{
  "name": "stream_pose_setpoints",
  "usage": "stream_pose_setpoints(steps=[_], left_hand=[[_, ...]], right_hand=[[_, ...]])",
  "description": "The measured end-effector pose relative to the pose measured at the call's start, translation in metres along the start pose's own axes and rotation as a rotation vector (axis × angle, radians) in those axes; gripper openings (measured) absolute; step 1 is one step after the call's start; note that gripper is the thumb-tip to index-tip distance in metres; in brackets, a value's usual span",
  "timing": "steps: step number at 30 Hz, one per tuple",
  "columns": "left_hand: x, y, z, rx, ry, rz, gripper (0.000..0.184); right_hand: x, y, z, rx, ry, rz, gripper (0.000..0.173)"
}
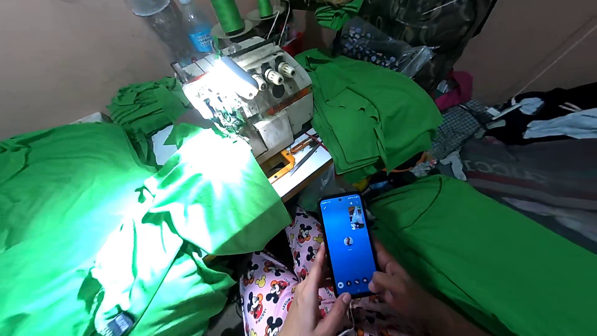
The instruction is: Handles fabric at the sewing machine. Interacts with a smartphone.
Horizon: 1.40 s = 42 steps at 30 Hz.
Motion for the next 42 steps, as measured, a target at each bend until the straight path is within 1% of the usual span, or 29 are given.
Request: stream_pose_setpoints(steps=[6,12,16,20,24,28,31,36,39,42], left_hand=[[-0.002,0.001,-0.002,0.019,-0.001,-0.020,0.078],[-0.013,-0.008,0.002,0.009,0.025,-0.051,0.079],[-0.025,-0.017,0.005,0.005,0.025,-0.104,0.079],[-0.031,-0.022,0.004,-0.022,0.002,-0.139,0.079],[-0.033,-0.024,0.005,-0.005,0.003,-0.140,0.080],[-0.033,-0.024,0.007,0.002,0.009,-0.133,0.079],[-0.032,-0.023,0.009,-0.009,-0.001,-0.132,0.080],[-0.031,-0.023,0.008,-0.008,-0.002,-0.122,0.080],[-0.031,-0.024,0.006,0.001,-0.008,-0.114,0.080],[-0.029,-0.025,0.004,0.004,-0.013,-0.096,0.077]], right_hand=[[0.001,0.001,0.002,0.000,0.002,-0.004,0.085],[0.014,0.001,-0.002,0.012,0.088,0.083,0.088],[0.027,0.005,-0.010,0.058,0.117,0.119,0.085],[0.035,0.008,-0.011,0.047,0.118,0.151,0.085],[0.036,0.007,-0.012,0.063,0.108,0.128,0.083],[0.035,0.005,-0.013,0.053,0.090,0.111,0.085],[0.033,0.004,-0.014,0.048,0.042,0.109,0.082],[0.031,0.000,-0.011,0.055,-0.094,0.034,0.076],[0.032,-0.001,-0.010,0.032,-0.118,0.021,0.076],[0.033,-0.001,-0.009,0.026,-0.086,0.014,0.081]])
Point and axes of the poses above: each hand's wrist, its own y-axis away from the middle knuckle, its own x-axis out of the back of the hand, z = x × y, the point moved 9 cm from there along -y, towards the middle knuckle, and after that the axes turned 13 degrees about x, right-handed, at the moved point
